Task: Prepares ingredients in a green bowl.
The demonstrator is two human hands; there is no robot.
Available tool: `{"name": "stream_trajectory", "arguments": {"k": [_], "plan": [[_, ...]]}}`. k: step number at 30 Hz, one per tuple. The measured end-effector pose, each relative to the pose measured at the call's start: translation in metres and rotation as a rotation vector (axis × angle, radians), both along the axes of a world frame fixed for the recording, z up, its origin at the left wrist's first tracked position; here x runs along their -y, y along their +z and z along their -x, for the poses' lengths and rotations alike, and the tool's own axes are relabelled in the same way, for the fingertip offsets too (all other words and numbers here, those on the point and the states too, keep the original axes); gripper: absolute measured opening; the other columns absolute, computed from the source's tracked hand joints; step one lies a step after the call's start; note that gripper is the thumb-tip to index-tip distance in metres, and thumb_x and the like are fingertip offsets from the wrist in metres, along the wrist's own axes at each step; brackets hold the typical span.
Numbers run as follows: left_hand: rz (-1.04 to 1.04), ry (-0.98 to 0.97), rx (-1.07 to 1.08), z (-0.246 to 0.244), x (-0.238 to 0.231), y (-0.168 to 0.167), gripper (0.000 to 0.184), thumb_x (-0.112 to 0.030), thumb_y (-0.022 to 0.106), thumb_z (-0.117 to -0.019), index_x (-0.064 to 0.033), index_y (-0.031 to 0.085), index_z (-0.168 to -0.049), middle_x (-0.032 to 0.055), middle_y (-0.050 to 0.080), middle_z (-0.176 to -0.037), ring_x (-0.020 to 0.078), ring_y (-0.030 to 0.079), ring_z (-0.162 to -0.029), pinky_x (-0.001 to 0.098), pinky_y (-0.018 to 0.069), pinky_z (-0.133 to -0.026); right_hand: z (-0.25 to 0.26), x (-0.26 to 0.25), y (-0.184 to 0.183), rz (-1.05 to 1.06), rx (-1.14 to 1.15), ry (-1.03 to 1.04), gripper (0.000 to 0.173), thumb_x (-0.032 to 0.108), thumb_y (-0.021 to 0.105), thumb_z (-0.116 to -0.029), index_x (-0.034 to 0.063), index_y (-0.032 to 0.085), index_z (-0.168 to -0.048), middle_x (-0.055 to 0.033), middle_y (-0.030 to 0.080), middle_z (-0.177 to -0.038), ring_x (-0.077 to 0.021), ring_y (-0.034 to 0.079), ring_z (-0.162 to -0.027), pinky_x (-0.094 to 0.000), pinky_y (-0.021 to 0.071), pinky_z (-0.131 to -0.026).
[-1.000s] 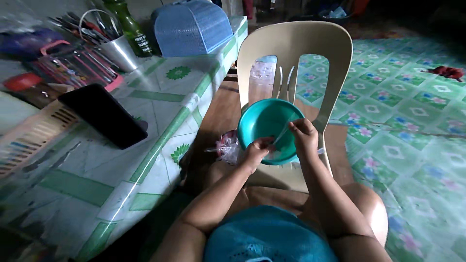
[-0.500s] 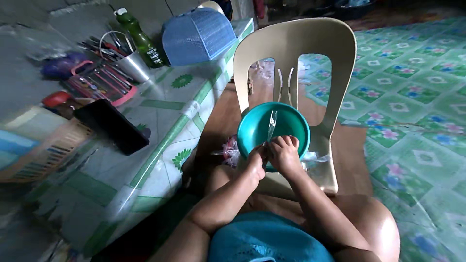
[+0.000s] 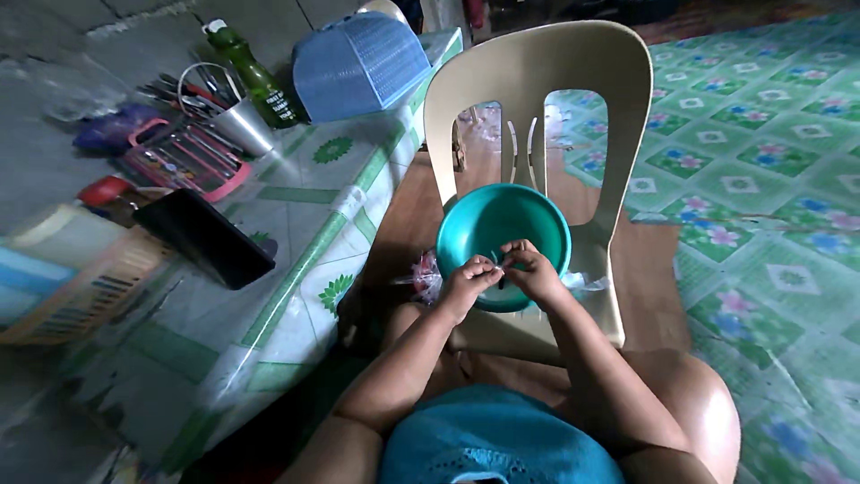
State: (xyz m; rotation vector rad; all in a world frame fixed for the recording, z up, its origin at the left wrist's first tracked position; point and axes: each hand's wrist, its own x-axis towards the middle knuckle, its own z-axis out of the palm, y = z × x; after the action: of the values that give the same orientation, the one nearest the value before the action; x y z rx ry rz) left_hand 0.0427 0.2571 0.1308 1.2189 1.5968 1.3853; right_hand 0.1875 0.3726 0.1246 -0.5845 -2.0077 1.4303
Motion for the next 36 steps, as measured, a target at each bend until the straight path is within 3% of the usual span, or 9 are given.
{"name": "stream_trajectory", "arguments": {"k": [6,10,17,21,23,26,32,34,36], "plan": [[-0.004,0.054,-0.007,-0.001,0.004,-0.004,0.026,-0.019,0.055,-0.1041,-0.0008,0.072,-0.113,0.0098,0.065,-0.123,0.0149,0.06,-0.117,0.0351,0.0478,-0.105,0.002,0.006,-0.004,-0.014,-0.023,-0.002,0.007,0.007,0.068,-0.0909,0.0009,0.071,-0.091,-0.0148,0.057,-0.13,-0.0222,0.057,-0.118,-0.0419,0.0535,-0.095],[0.007,0.145,-0.204,-0.006,0.011,-0.004,0.024,-0.024,0.064,-0.1004,-0.004,0.077,-0.105,0.0085,0.068,-0.116,0.0118,0.063,-0.11,0.0314,0.0511,-0.099,0.005,0.015,-0.006,-0.181,0.005,-0.099,0.016,0.015,0.07,-0.0959,-0.0004,0.074,-0.094,-0.017,0.064,-0.123,-0.03,0.061,-0.117,-0.0572,0.0465,-0.101],[0.0,0.362,0.597,-0.036,0.011,0.008,0.022,-0.014,0.048,-0.1084,0.0027,0.06,-0.116,0.0123,0.066,-0.102,0.019,0.068,-0.089,0.0358,0.0593,-0.083,0.017,0.038,-0.024,-0.278,-0.229,-0.213,0.022,0.016,0.066,-0.098,-0.0039,0.073,-0.095,-0.0189,0.067,-0.114,-0.0305,0.063,-0.112,-0.0516,0.0495,-0.101],[-0.018,0.298,0.298,-0.023,0.018,-0.007,0.02,-0.014,0.056,-0.1046,0.0019,0.066,-0.11,0.0095,0.069,-0.102,0.0145,0.068,-0.093,0.0335,0.0583,-0.086,0.013,0.032,-0.018,-0.247,0.012,-0.124,0.035,0.035,0.064,-0.0995,0.001,0.075,-0.096,-0.0148,0.07,-0.108,-0.0297,0.064,-0.108,-0.061,0.0418,-0.102],[0.006,0.297,0.399,-0.024,0.02,-0.007,0.021,-0.016,0.052,-0.107,0.0019,0.063,-0.111,0.0096,0.068,-0.1,0.015,0.067,-0.088,0.0327,0.0583,-0.081,0.013,0.037,-0.014,-0.199,-0.006,-0.133,0.026,0.023,0.064,-0.0992,-0.0006,0.074,-0.096,-0.0142,0.069,-0.104,-0.0257,0.064,-0.104,-0.0526,0.0461,-0.099],[0.08,0.374,0.842,-0.035,0.022,0.005,0.024,-0.021,0.043,-0.1098,-0.0031,0.059,-0.11,0.0092,0.065,-0.092,0.0174,0.065,-0.077,0.0311,0.057,-0.07,0.019,0.05,-0.02,0.135,-0.407,-0.055,0.011,0.008,0.062,-0.0983,0.0004,0.067,-0.092,-0.0065,0.063,-0.104,-0.01,0.062,-0.096,-0.0264,0.0557,-0.085],[0.032,0.409,0.909,-0.032,0.022,0.01,0.023,-0.022,0.044,-0.1096,-0.0035,0.058,-0.113,0.0112,0.065,-0.096,0.0189,0.065,-0.079,0.0321,0.0578,-0.072,0.023,0.06,-0.018,0.669,-0.607,0.095,0.015,0.008,0.049,-0.1021,0.0071,0.061,-0.093,-0.0017,0.066,-0.086,-0.0102,0.063,-0.079,-0.0293,0.0549,-0.078],[0.024,0.428,0.777,-0.03,0.022,0.008,0.02,-0.02,0.047,-0.1091,-0.0033,0.056,-0.116,0.0118,0.066,-0.098,0.0199,0.067,-0.083,0.0344,0.0585,-0.074,0.021,0.059,-0.014,0.646,-0.465,0.09,0.018,0.012,0.046,-0.1023,0.0064,0.06,-0.094,-0.0026,0.065,-0.087,-0.011,0.062,-0.081,-0.0295,0.0534,-0.078],[0.008,0.393,0.527,-0.025,0.025,0.0,0.022,-0.02,0.049,-0.1088,-0.0014,0.055,-0.119,0.0105,0.065,-0.101,0.0187,0.067,-0.087,0.0354,0.0587,-0.075,0.016,0.055,-0.005,0.434,-0.139,0.068,0.009,0.01,0.059,-0.0991,0.0018,0.062,-0.098,-0.0054,0.064,-0.097,-0.0116,0.062,-0.09,-0.031,0.0534,-0.085]]}}
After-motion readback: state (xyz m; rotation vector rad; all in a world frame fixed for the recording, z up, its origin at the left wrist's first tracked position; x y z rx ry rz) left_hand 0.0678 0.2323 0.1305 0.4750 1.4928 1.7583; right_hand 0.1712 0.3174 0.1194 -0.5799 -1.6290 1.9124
